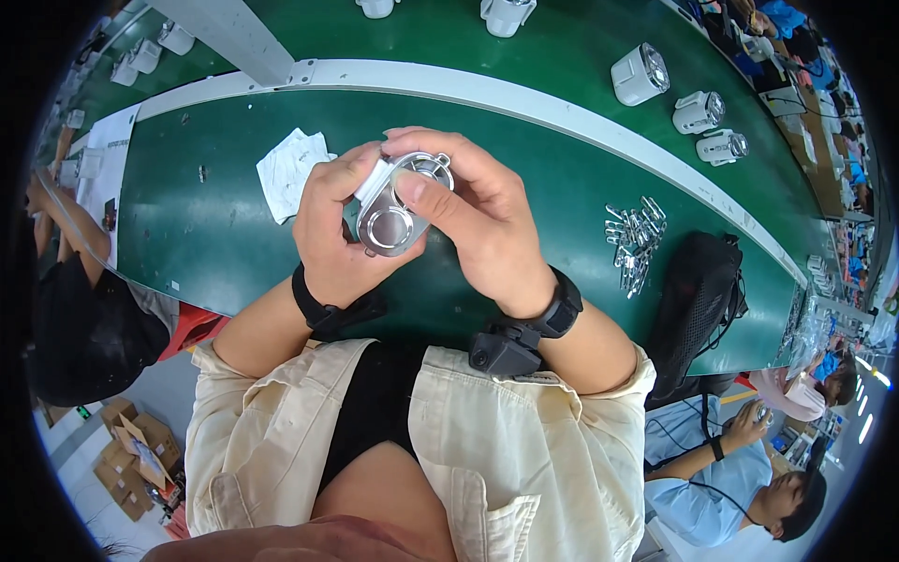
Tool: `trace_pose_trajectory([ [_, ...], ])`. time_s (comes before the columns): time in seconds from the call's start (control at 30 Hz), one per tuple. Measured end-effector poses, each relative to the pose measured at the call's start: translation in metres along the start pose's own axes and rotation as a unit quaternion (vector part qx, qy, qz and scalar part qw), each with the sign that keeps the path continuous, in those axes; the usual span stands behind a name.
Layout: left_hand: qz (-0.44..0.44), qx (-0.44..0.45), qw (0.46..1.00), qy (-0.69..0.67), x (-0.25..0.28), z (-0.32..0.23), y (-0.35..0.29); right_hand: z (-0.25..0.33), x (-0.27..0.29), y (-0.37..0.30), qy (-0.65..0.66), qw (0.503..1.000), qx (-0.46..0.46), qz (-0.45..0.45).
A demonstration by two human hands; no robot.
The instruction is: The person picks up a white device and a metal clip, attaches the clip to the device, and places it on the conveyor belt, repeating this process for several units.
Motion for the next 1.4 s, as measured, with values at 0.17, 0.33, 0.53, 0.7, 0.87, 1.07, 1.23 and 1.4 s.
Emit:
trace_pose_trajectory([
  [0.17, 0.0, -0.006, 1.0, -0.011, -0.01, 0.004, -0.002, 0.001, 0.006, -0.002, 0.01, 1.0, -0.01, -0.017],
  [0.33, 0.001, 0.034, 0.999, -0.038, -0.012, 0.004, -0.003, 0.008, 0.007, 0.002, 0.14, 0.986, -0.079, -0.031],
  [0.53, 0.004, 0.003, 1.0, -0.005, -0.018, -0.003, 0.003, 0.006, 0.015, 0.0, -0.076, 0.996, 0.043, 0.006],
  [0.7, -0.021, -0.008, 1.0, 0.012, -0.025, -0.005, 0.003, 0.007, 0.012, -0.003, -0.156, 0.985, 0.066, -0.015],
  [0.87, -0.036, -0.035, 0.998, 0.044, -0.024, -0.003, 0.004, 0.004, 0.016, 0.002, -0.085, 0.994, 0.075, -0.002],
  [1.07, -0.026, -0.04, 0.999, 0.018, -0.022, 0.005, 0.0, 0.008, 0.013, 0.007, 0.103, 0.995, -0.004, 0.012],
  [1.23, -0.017, -0.048, 0.998, 0.033, -0.022, -0.002, 0.003, 0.007, 0.013, 0.004, -0.033, 0.998, 0.047, 0.013],
  [1.4, -0.059, -0.052, 0.996, 0.039, -0.027, -0.004, 0.006, 0.007, 0.014, 0.003, -0.104, 0.99, 0.094, 0.01],
])
Point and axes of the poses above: each hand's wrist, its own y-axis towards the middle knuckle, its own x-axis out of the back of the hand, z = x × y, the point moved 3 cm from there along y, towards the middle knuckle, and after that the axes turned 10 degrees about x, right-handed, at the moved point
